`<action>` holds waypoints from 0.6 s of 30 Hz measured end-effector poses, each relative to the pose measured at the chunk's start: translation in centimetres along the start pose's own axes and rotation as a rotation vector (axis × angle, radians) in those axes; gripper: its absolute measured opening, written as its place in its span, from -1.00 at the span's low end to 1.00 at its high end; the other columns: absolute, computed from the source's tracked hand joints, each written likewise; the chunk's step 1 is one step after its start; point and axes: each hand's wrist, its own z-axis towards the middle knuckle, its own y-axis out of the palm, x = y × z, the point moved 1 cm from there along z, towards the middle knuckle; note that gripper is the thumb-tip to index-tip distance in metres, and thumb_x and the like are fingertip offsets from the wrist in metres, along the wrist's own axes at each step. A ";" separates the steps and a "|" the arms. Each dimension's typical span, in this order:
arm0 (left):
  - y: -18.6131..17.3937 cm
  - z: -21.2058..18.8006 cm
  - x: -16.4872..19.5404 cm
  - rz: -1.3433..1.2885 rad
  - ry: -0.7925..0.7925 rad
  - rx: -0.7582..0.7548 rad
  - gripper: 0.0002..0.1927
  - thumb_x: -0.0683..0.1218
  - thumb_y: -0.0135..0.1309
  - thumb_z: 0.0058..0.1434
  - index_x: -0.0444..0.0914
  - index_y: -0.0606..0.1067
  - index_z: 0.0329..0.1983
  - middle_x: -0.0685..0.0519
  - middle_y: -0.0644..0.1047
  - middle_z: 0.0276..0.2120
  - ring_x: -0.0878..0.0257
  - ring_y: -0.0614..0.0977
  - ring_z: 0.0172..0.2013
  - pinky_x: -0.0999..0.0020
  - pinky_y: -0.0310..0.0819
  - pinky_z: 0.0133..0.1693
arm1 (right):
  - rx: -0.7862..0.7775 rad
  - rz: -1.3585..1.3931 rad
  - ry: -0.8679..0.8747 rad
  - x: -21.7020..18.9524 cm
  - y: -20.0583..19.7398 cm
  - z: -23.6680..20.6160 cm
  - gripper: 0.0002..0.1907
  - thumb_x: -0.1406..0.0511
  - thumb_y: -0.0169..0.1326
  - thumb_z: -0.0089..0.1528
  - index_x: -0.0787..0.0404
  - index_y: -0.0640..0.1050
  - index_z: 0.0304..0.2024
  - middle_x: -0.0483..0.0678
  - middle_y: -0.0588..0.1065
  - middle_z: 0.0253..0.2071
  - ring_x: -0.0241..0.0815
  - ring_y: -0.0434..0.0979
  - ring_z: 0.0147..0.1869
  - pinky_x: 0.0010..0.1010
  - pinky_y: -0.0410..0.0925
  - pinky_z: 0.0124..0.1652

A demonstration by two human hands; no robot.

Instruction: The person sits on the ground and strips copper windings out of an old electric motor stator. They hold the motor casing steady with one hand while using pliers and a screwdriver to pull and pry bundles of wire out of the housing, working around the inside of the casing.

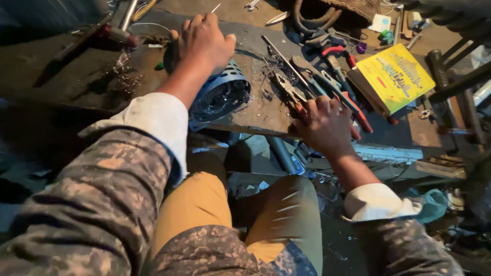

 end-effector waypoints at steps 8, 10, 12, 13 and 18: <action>-2.4 -0.9 1.1 0.004 -0.016 0.049 -0.45 0.14 0.13 0.10 -0.23 0.44 0.09 -0.18 0.46 0.11 -0.17 0.37 0.20 -0.44 -0.05 0.19 | 0.067 -0.063 0.042 -0.4 2.8 -0.3 -0.76 0.10 0.01 0.43 0.11 0.47 -0.08 0.00 0.44 -0.13 0.06 0.50 -0.06 0.13 0.29 -0.15; -2.7 -1.0 1.2 0.002 -0.005 0.081 -0.45 0.14 0.15 0.08 -0.24 0.45 0.07 -0.18 0.46 0.10 -0.18 0.38 0.19 -0.44 -0.04 0.18 | 0.016 -0.021 0.118 0.0 2.8 0.2 -0.73 0.12 -0.01 0.44 0.18 0.48 -0.02 0.10 0.45 -0.11 0.13 0.51 -0.12 0.11 0.31 -0.23; -2.8 -1.1 1.3 -0.001 -0.009 0.085 -0.45 0.14 0.15 0.08 -0.23 0.45 0.07 -0.18 0.47 0.09 -0.18 0.38 0.19 -0.42 -0.01 0.18 | -0.036 0.292 0.276 0.7 2.4 0.9 -0.71 0.13 0.01 0.47 0.24 0.44 -0.01 0.18 0.42 -0.11 0.20 0.49 -0.14 0.04 0.35 -0.21; -2.9 -1.2 1.3 -0.005 -0.010 0.079 -0.46 0.13 0.14 0.09 -0.23 0.45 0.08 -0.17 0.47 0.10 -0.18 0.39 0.19 -0.41 0.01 0.18 | -0.063 0.444 0.357 1.0 2.3 1.2 -0.70 0.14 0.02 0.48 0.26 0.42 0.00 0.22 0.40 -0.11 0.24 0.48 -0.16 0.01 0.37 -0.20; -2.6 -1.3 1.4 -0.009 0.012 0.098 -0.47 0.10 0.14 0.09 -0.25 0.45 0.07 -0.18 0.48 0.10 -0.19 0.40 0.18 -0.40 0.05 0.17 | -0.154 1.635 0.989 0.9 0.9 0.9 -0.81 0.18 0.05 0.35 0.10 0.40 -0.10 -0.08 0.41 -0.29 -0.21 0.44 -0.33 -0.30 0.35 -0.35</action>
